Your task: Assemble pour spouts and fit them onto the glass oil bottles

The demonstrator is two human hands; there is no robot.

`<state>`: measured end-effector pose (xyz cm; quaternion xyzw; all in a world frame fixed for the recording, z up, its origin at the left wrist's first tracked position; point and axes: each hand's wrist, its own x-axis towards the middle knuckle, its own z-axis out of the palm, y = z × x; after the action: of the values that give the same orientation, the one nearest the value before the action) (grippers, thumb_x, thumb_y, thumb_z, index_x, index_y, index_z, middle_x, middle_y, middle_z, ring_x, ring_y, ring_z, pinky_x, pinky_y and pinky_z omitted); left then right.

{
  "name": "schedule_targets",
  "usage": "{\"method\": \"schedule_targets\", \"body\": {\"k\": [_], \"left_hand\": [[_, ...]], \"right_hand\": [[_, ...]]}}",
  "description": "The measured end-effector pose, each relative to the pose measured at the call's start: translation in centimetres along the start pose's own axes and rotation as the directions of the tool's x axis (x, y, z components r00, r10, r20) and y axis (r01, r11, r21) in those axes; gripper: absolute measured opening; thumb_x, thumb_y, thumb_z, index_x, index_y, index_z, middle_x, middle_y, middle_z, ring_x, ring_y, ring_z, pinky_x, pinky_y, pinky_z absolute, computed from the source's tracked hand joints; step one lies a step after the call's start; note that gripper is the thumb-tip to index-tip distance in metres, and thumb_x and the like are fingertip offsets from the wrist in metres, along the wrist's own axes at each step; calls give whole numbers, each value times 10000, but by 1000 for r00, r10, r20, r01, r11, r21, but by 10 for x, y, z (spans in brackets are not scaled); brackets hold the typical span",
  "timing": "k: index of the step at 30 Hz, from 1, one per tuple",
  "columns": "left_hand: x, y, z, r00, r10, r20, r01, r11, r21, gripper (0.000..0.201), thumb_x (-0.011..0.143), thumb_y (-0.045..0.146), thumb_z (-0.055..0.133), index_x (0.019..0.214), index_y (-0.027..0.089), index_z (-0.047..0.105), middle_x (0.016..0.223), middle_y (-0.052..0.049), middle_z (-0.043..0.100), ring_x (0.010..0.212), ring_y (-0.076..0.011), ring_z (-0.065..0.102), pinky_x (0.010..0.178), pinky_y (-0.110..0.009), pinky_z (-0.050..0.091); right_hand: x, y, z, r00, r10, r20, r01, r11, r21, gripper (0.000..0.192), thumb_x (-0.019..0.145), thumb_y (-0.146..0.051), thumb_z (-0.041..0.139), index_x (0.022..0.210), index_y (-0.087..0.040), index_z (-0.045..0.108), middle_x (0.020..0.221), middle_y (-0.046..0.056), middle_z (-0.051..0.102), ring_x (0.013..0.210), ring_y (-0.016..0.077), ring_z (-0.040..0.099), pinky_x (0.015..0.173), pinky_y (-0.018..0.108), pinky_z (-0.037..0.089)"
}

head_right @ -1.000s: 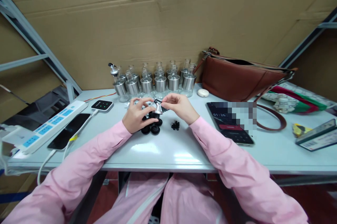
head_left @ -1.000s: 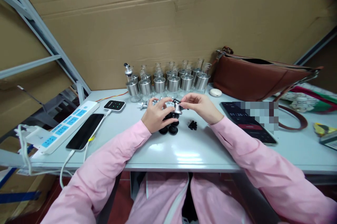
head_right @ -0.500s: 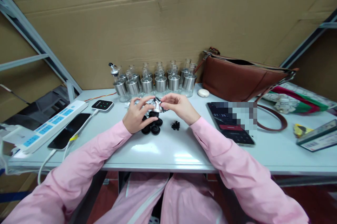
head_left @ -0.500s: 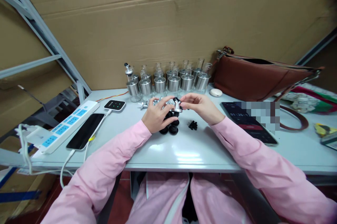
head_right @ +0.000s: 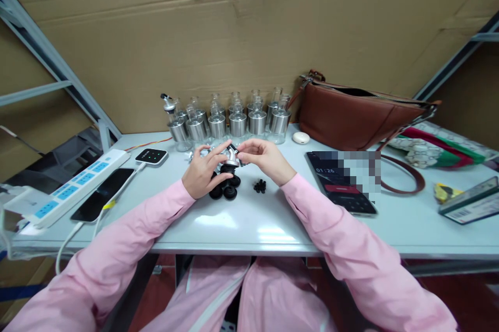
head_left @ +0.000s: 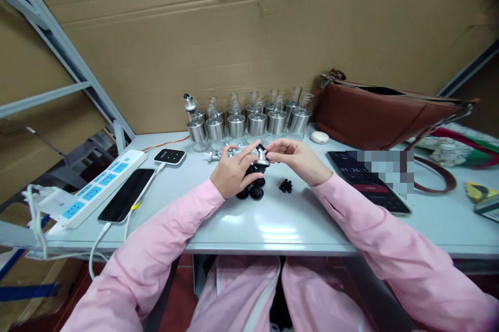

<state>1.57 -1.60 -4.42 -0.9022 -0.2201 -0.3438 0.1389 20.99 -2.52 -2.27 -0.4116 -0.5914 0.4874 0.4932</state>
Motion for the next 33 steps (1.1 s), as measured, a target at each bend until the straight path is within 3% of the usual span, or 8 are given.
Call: {"method": "schedule_targets", "body": {"k": [6,12,25,30,33], "left_hand": [[0,0,-1,999,-24,37,23,1000,14,340,912,468,377,988,166,513,1282,-183,521,1061,-224,576,937,-438,301],[0,0,-1,999,9,40,-12,997,74,344,885,472,431,934,153,547,1243,-180,554,1038,-243,584,926,-461,318],[-2,2,-2,992,122,36,-125,986,106,281,874,413,467,897,160,585,1177,-164,596,979,-221,606,968,-496,327],[-2,0,0,993,95,67,-100,991,84,286,868,429,470,893,168,583,1185,-157,593,1016,-228,596,991,-515,319],[-2,0,0,994,99,37,-102,990,95,282,870,426,469,887,167,579,1182,-163,595,1034,-227,591,996,-519,318]], "right_hand": [[-4,2,5,995,-97,-14,93,981,-172,383,686,-522,633,818,-162,638,699,32,658,639,144,593,682,316,491],[-12,3,15,982,-187,37,176,816,-551,350,726,-452,619,891,-147,666,767,48,690,724,195,626,703,299,462],[-11,2,10,982,-129,137,186,775,-604,343,795,-423,510,616,-145,603,594,31,640,580,148,574,583,249,405],[-10,4,10,980,-134,149,196,788,-584,335,812,-409,496,640,-150,621,592,30,651,574,160,609,557,247,421],[-10,5,11,986,-121,117,164,836,-524,273,806,-382,519,852,-156,665,679,38,693,598,182,650,564,263,457]]}}
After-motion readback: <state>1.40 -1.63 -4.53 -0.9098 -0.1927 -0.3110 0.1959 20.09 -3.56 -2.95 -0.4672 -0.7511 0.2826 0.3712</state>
